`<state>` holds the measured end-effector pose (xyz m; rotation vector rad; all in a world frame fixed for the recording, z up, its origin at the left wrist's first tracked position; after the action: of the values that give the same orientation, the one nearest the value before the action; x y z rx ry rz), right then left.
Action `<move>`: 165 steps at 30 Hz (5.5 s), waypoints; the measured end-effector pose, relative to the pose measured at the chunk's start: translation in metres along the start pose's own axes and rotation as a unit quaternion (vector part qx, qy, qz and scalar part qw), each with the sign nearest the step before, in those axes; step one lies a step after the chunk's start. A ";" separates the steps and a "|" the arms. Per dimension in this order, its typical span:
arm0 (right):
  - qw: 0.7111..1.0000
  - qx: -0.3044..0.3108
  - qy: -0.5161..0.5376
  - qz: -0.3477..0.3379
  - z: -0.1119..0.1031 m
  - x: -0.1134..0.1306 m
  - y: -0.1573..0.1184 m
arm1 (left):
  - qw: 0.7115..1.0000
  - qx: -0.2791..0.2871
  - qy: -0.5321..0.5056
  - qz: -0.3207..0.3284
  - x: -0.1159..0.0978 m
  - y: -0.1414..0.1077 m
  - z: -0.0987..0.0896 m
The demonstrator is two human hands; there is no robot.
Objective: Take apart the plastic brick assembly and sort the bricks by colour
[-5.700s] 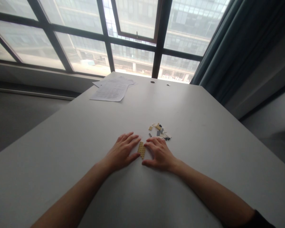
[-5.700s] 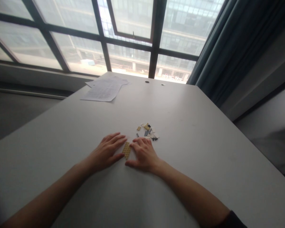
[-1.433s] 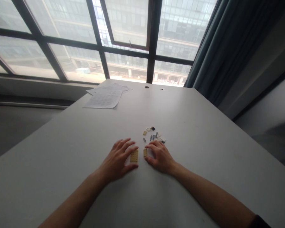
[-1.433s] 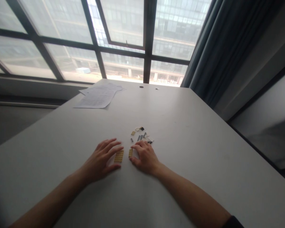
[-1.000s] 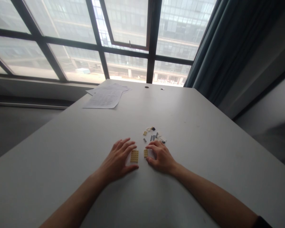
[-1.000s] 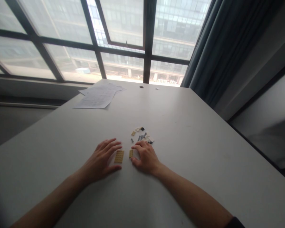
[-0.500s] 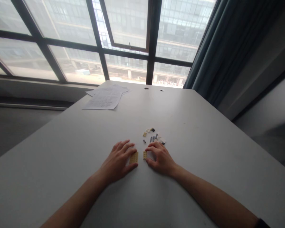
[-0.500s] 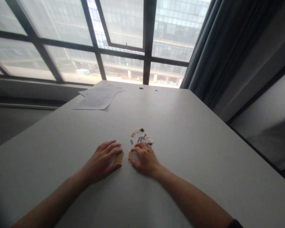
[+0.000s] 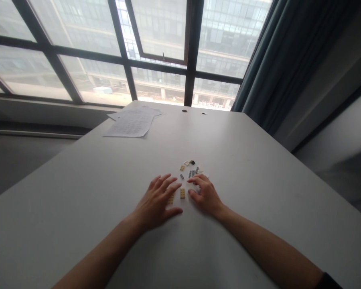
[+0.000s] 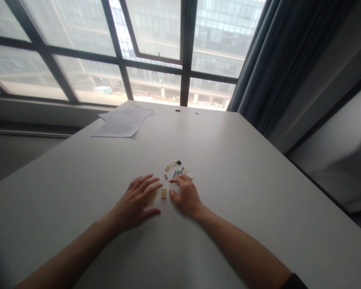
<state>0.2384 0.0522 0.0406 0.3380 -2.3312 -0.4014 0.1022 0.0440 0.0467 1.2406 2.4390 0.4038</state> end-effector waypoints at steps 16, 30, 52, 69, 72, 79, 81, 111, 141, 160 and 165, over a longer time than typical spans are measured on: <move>0.976 0.030 -0.212 0.023 0.006 -0.019 0.072 | 0.999 -0.021 -0.005 0.042 -0.016 0.000 -0.004; 0.969 0.060 -0.239 -0.002 0.025 -0.012 0.091 | 1.000 -0.014 -0.017 0.022 -0.013 -0.001 -0.005; 0.986 0.042 -0.144 -0.069 0.003 0.010 -0.009 | 0.999 -0.032 -0.023 0.020 -0.012 -0.003 -0.008; 0.986 0.051 -0.150 -0.059 0.007 0.008 -0.009 | 1.000 -0.010 -0.015 0.017 -0.006 -0.004 -0.003; 0.988 0.041 -0.140 -0.054 0.003 0.006 -0.007 | 1.000 -0.019 -0.009 -0.004 0.016 -0.010 -0.010; 0.992 0.030 -0.113 -0.048 -0.003 0.017 0.007 | 0.998 -0.040 -0.004 -0.054 0.067 -0.026 -0.028; 0.991 0.031 -0.112 -0.064 0.004 0.029 0.011 | 0.998 -0.039 -0.008 -0.042 0.061 -0.026 -0.028; 0.987 0.050 -0.137 -0.062 0.030 0.047 0.022 | 0.997 -0.036 -0.026 -0.057 0.054 -0.023 -0.030; 0.980 0.118 -0.138 -0.085 0.044 0.042 0.005 | 0.998 -0.021 -0.018 -0.050 0.055 -0.023 -0.020; 0.979 0.121 -0.138 -0.085 0.046 0.040 0.005 | 0.998 -0.004 -0.047 -0.046 0.050 -0.022 -0.021; 0.980 0.118 -0.136 -0.086 0.045 0.041 0.004 | 0.998 -0.004 -0.051 -0.048 0.052 -0.022 -0.020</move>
<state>0.1776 0.0501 0.0370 0.6371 -2.6337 -0.2659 0.0493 0.0723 0.0454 1.1077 2.3967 0.3144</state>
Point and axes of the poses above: each hand's wrist, its own y-axis towards the middle knuckle, its own z-axis out of the palm, x = y × z, the point moved 10 cm from there along y, towards the middle knuckle, and after that the axes turned 4 degrees about -y, right-handed, at the moved point
